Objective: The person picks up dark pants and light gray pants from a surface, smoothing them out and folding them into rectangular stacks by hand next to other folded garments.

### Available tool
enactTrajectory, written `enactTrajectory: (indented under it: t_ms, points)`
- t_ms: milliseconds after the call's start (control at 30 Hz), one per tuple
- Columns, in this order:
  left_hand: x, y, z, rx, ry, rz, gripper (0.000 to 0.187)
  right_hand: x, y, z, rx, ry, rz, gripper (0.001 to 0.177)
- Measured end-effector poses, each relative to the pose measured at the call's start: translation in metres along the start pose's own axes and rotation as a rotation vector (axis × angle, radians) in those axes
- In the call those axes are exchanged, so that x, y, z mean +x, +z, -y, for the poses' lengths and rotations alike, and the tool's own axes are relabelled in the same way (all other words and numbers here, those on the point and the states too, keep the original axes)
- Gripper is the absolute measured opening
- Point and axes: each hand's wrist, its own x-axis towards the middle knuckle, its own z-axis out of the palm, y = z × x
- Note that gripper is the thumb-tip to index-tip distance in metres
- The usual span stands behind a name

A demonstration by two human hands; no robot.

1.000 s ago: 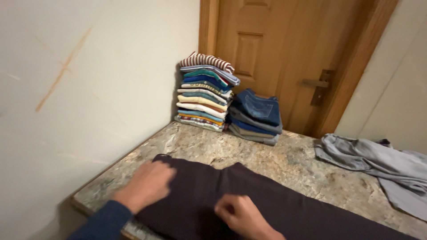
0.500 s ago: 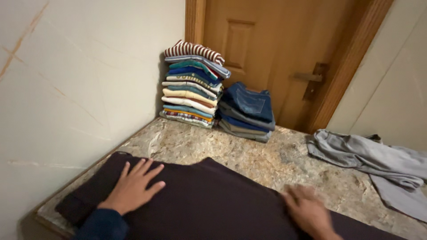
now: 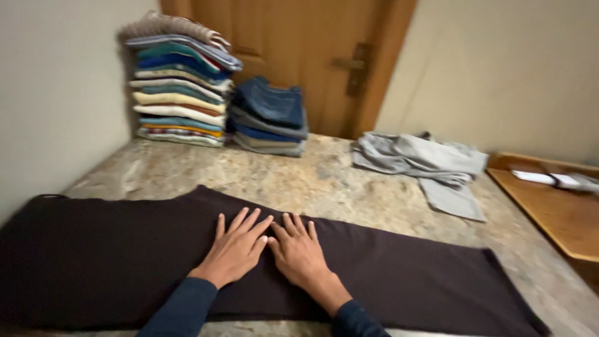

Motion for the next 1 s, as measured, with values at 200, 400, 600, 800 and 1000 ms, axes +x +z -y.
enactTrajectory:
  t_ms: [200, 400, 600, 800, 1000]
  points:
    - [0.002, 0.009, -0.010, 0.066, -0.037, 0.096, 0.066, -0.109, -0.069, -0.167, -0.113, 0.414, 0.166, 0.053]
    - [0.007, 0.013, -0.019, 0.076, -0.063, 0.107, 0.069, -0.208, -0.156, -0.314, -0.406, 0.495, 0.201, 0.059]
    - [0.030, 0.034, -0.077, 0.021, 0.049, 0.091, 0.068, -0.128, -0.146, -0.205, -0.299, 0.459, 0.126, 0.035]
    - [0.062, 0.088, -0.107, -0.003, 0.091, 0.001, 0.063, -0.062, -0.054, -0.072, 0.036, 0.187, 0.040, 0.045]
    - [0.051, 0.091, -0.102, -0.065, 0.113, -0.118, 0.058, -0.087, -0.054, -0.116, -0.031, 0.309, 0.197, 0.053]
